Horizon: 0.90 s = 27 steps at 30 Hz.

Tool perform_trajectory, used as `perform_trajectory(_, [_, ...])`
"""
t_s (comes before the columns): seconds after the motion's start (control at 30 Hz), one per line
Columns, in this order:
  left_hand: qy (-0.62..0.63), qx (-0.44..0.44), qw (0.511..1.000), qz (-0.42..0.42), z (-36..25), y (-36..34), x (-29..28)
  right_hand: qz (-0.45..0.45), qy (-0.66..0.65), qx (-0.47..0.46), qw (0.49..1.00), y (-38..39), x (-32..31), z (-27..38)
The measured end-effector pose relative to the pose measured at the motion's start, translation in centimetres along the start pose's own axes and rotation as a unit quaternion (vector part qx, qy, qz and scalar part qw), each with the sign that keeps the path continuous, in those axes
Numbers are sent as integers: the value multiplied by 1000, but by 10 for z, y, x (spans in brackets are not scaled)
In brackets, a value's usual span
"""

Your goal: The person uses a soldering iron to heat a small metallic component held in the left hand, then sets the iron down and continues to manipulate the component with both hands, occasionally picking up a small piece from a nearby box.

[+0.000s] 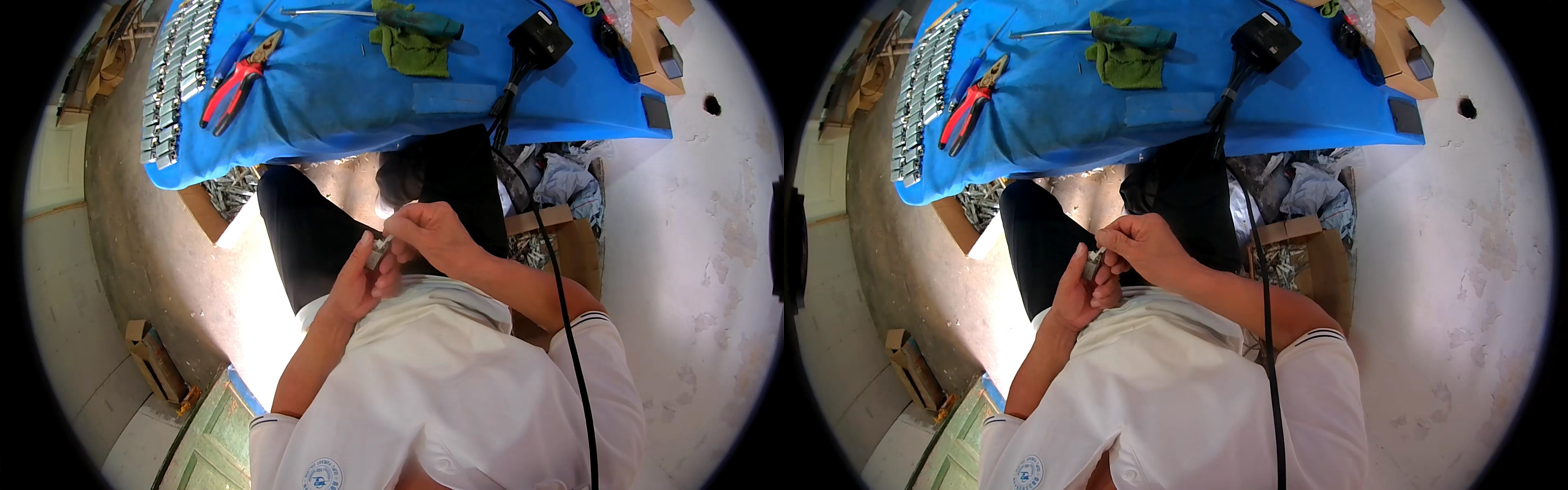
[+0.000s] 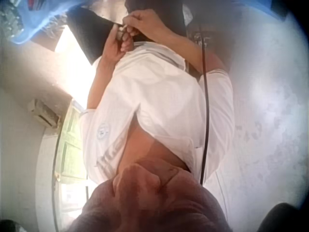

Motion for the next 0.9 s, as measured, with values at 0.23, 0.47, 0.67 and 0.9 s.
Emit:
perform_trajectory(0.23, [19, 5, 1000, 8, 0, 1, 0, -10, -15, -11, 1000, -3, 3, -2])
perform_trajectory(0.47, [26, 4, 1000, -4, -1, -1, 5, -38, -24, -19, 999, 0, 10, 0])
perform_trajectory(0.67, [16, 8, 999, -29, -1, -1, 6, -45, 19, -34, 998, -3, 10, -2])
perform_trajectory(0.9, [53, -3, 999, -10, -3, -2, 7, -64, 33, -27, 997, -3, 14, 5])
Point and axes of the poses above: each hand's wrist, its own y-axis away from the middle knuckle, its own x-axis out of the palm, z = x × y, the point moved 3 cm from there along -y, towards the middle knuckle, and after that the axes turned 4 degrees about z, right-handed, at the moved point
